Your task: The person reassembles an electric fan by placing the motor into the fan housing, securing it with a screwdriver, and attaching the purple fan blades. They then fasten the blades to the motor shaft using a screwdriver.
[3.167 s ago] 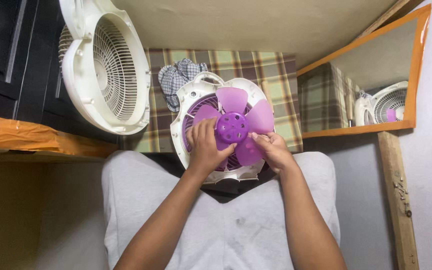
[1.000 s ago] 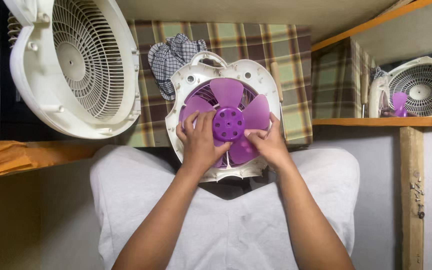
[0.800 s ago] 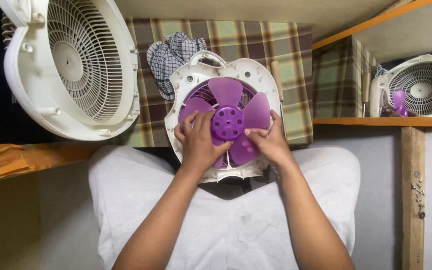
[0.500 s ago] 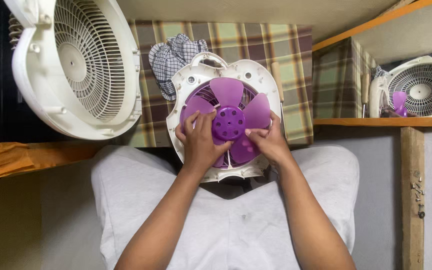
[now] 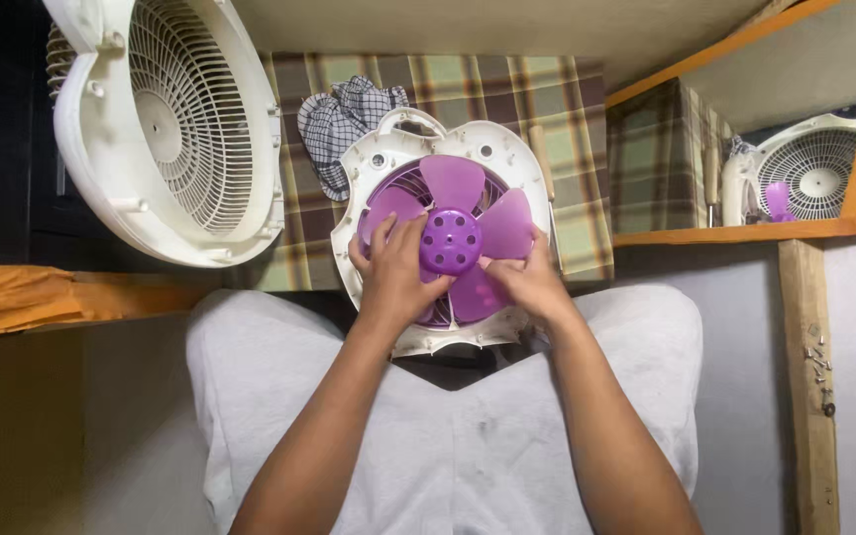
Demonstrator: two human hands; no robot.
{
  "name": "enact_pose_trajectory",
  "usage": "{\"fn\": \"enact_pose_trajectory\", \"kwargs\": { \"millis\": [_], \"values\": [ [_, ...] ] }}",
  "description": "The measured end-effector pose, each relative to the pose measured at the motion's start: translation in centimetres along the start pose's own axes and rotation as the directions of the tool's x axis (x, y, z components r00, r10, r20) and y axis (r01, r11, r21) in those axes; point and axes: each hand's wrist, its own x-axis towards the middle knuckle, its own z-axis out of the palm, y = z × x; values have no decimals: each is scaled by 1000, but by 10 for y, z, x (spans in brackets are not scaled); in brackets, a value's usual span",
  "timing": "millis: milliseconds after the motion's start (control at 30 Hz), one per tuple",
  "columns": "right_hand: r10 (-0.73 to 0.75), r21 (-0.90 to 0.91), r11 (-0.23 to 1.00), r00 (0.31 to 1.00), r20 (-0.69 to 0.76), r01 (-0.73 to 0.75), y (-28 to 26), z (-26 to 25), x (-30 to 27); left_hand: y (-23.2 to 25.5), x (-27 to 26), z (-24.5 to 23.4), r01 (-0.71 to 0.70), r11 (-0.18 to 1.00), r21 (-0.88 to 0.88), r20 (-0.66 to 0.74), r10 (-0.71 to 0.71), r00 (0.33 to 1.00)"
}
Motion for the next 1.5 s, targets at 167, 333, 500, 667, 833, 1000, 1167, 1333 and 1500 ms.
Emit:
{"fn": "enact_pose_trajectory", "kwargs": {
  "millis": [167,333,500,667,833,1000,1167,1333,1500],
  "values": [
    [63,-329,940,993,-99,-93,-8,-3,-9,-3,-2,-2,-49,999,17,10,49,999],
    [143,-165,974,986,-85,-155,-12,-9,-13,2,-1,1,-69,997,27,-16,70,997],
    [90,-110,989,994,-64,-97,-7,-10,-5,4,1,2,-51,998,34,0,51,999],
    [86,-80,993,995,-40,-89,-4,-11,-2,3,1,2,-45,998,50,-14,46,999],
    [60,-98,993,997,-45,-64,-11,-10,-3,2,1,1,-50,997,52,-26,51,998],
    [95,-231,966,992,-88,-113,-29,-7,-11,2,3,-1,-55,998,43,-27,56,998],
    [161,-352,915,978,-131,-198,-38,-9,-11,2,5,-1,-64,997,52,-19,65,998],
    [59,-433,893,987,-151,-120,-27,-14,-3,6,8,0,-14,999,51,27,13,1000],
    [-34,-385,923,991,-133,-20,-21,-16,-2,6,9,1,-51,997,66,29,49,998]
  ]
}}
